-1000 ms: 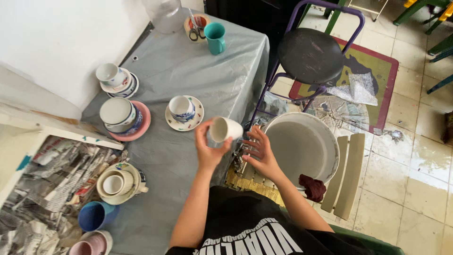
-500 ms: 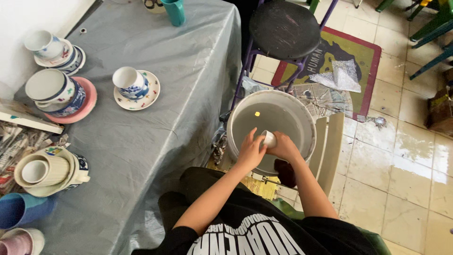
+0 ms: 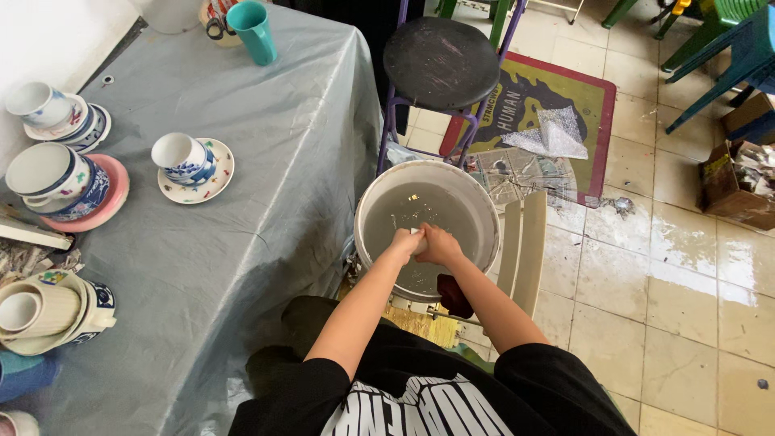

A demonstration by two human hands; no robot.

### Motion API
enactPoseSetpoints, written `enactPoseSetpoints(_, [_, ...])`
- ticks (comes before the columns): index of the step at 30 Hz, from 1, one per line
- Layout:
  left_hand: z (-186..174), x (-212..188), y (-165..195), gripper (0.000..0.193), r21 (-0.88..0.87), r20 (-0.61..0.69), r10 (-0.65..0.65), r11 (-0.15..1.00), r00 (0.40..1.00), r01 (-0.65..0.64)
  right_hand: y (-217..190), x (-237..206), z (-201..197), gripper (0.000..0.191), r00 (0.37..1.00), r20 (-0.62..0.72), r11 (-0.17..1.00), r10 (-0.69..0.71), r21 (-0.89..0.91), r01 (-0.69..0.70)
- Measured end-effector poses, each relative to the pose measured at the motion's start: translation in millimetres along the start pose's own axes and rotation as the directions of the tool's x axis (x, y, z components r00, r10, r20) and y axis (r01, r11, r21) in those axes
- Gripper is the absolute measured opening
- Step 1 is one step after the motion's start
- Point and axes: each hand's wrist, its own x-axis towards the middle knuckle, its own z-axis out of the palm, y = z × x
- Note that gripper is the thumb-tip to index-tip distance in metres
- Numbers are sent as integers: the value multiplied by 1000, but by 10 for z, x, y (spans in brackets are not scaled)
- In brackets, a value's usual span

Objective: The person washes ceramic cups, mugs, and plates one at a time in a large basin of water, occasionally wiping them with a dark cloth, and places the cleaned pieces on the table and shelf. They continue washing more pieces and stacking cleaned cups together.

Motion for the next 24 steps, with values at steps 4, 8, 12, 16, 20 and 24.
enactPoseSetpoints(4, [-6, 81, -16, 61, 552, -143, 206, 828, 968, -95, -22, 27, 75, 79, 996, -68, 999, -49, -23, 48])
enactPoseSetpoints(8, [-49, 219, -82, 51, -46, -81, -183, 983, 980, 179, 2, 23, 80, 77, 980, -82, 957, -183, -244, 158])
enactPoseSetpoints(12, [-38, 260, -154, 56, -348, 234, 85, 938, 969, 1, 87, 37, 35, 68, 971, -185, 989, -148, -33, 144])
enactPoseSetpoints(16, [-20, 182, -212, 52, 481, -68, 239, 859, 969, -178, 100, 111, 101, 55, 991, 60, 884, 121, 448, -135])
enactPoseSetpoints(20, [-13, 100, -217, 50, 661, -200, 386, 731, 900, -167, 121, 148, 169, 66, 889, 395, 506, 230, 732, -456])
enactPoseSetpoints(24, [-14, 128, -281, 47, 754, -57, 257, 645, 965, -127, 159, 143, 175, 73, 781, 448, 667, 435, 422, -613])
